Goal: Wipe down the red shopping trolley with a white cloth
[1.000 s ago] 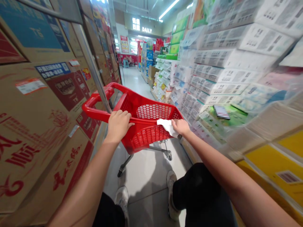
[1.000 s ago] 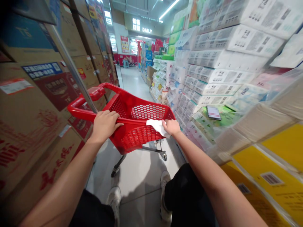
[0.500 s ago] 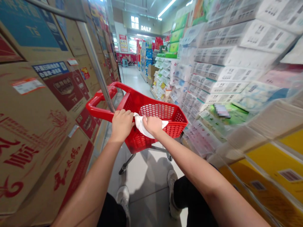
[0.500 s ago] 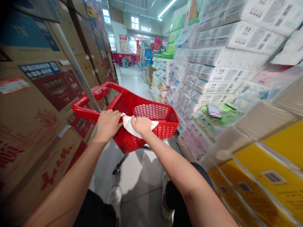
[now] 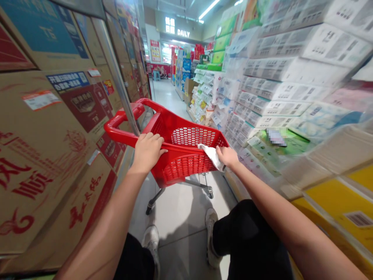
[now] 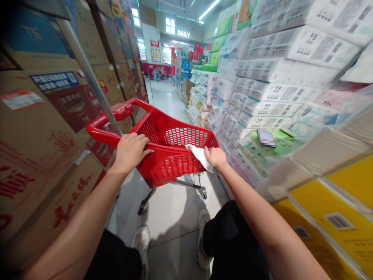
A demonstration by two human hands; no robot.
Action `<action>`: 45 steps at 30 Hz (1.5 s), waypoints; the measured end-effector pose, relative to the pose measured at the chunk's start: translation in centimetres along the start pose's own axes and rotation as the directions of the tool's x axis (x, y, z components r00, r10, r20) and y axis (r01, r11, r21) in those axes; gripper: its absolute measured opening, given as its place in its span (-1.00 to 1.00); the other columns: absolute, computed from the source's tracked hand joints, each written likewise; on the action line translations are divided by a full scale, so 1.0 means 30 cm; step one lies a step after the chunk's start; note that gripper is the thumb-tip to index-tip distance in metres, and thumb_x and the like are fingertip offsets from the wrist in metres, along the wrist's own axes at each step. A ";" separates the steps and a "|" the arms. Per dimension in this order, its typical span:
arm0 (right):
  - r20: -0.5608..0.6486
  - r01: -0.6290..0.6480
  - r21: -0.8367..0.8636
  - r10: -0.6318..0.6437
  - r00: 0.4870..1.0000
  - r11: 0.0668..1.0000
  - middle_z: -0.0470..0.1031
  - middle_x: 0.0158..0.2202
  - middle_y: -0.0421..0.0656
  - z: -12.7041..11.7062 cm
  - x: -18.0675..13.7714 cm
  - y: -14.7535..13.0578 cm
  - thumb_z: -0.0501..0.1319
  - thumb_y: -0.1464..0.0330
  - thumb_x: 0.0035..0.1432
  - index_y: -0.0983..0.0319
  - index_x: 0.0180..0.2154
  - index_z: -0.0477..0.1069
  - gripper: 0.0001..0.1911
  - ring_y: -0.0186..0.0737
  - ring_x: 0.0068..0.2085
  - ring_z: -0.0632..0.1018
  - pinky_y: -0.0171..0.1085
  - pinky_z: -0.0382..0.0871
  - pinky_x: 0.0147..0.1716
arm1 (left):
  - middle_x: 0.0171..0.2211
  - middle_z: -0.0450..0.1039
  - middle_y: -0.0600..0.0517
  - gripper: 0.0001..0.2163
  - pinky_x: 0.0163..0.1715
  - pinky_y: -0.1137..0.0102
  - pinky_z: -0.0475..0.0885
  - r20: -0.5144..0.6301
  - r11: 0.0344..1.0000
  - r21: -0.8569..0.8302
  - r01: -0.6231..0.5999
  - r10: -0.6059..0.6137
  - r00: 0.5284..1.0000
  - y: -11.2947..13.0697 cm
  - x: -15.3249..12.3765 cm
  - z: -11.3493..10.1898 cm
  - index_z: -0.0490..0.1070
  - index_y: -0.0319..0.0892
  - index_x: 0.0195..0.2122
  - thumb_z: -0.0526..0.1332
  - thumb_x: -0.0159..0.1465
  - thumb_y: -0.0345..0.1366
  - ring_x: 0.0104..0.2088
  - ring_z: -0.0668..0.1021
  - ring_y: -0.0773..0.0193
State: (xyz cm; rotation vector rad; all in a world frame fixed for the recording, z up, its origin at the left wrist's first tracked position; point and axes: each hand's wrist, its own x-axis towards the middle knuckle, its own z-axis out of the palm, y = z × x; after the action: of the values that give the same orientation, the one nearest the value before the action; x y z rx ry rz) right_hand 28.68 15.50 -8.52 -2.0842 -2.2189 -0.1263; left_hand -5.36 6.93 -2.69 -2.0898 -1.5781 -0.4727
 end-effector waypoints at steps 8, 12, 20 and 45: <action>0.026 -0.027 0.065 0.025 0.999 0.997 0.63 -0.12 0.21 -0.034 0.005 -0.162 -0.25 -0.03 0.43 0.35 -0.14 0.63 -0.19 0.09 0.00 0.62 -0.15 0.37 -0.02 | -0.23 0.50 -0.14 -0.82 -0.12 0.09 0.24 0.019 0.999 0.038 0.015 -0.016 1.000 0.036 0.022 0.007 0.45 -0.14 -0.26 0.33 0.22 -0.17 -0.12 0.44 -0.07; 0.033 0.126 0.206 -0.136 0.990 0.970 0.63 -0.08 0.14 -0.077 0.014 -0.395 -0.28 -0.06 0.42 0.30 -0.09 0.61 -0.18 0.07 0.01 0.61 -0.13 0.37 -0.01 | -0.23 0.51 -0.13 -0.81 -0.13 0.09 0.25 0.010 0.997 0.070 0.013 -0.014 1.000 0.041 0.031 0.011 0.46 -0.15 -0.24 0.32 0.23 -0.16 -0.13 0.44 -0.05; 0.058 0.245 0.207 -0.262 0.963 0.947 0.64 -0.09 0.11 -0.084 0.030 -0.425 -0.29 -0.05 0.43 0.30 -0.10 0.61 -0.18 0.02 0.02 0.61 -0.18 0.37 -0.01 | -0.23 0.51 -0.13 -0.82 -0.11 0.09 0.24 0.014 1.000 0.014 0.023 -0.023 1.000 -0.010 0.020 0.020 0.50 -0.11 -0.24 0.29 0.25 -0.13 -0.11 0.44 -0.04; 0.006 0.339 0.240 -0.351 0.936 0.909 0.64 -0.05 0.03 -0.108 0.016 -0.518 -0.36 0.01 0.46 0.25 -0.08 0.60 -0.18 -0.01 0.00 0.62 -0.20 0.40 -0.06 | -0.26 0.51 -0.16 -0.85 -0.13 0.08 0.22 -0.013 0.999 -0.031 0.013 -0.014 1.000 0.008 0.030 0.022 0.51 -0.15 -0.22 0.23 0.26 -0.22 -0.13 0.44 -0.06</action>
State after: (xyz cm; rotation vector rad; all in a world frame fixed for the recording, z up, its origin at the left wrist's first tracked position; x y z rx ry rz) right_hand 13.18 14.58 -5.17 -1.5776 -2.4723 0.1604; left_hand -4.88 7.97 -2.80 -2.0958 -1.5883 -0.5172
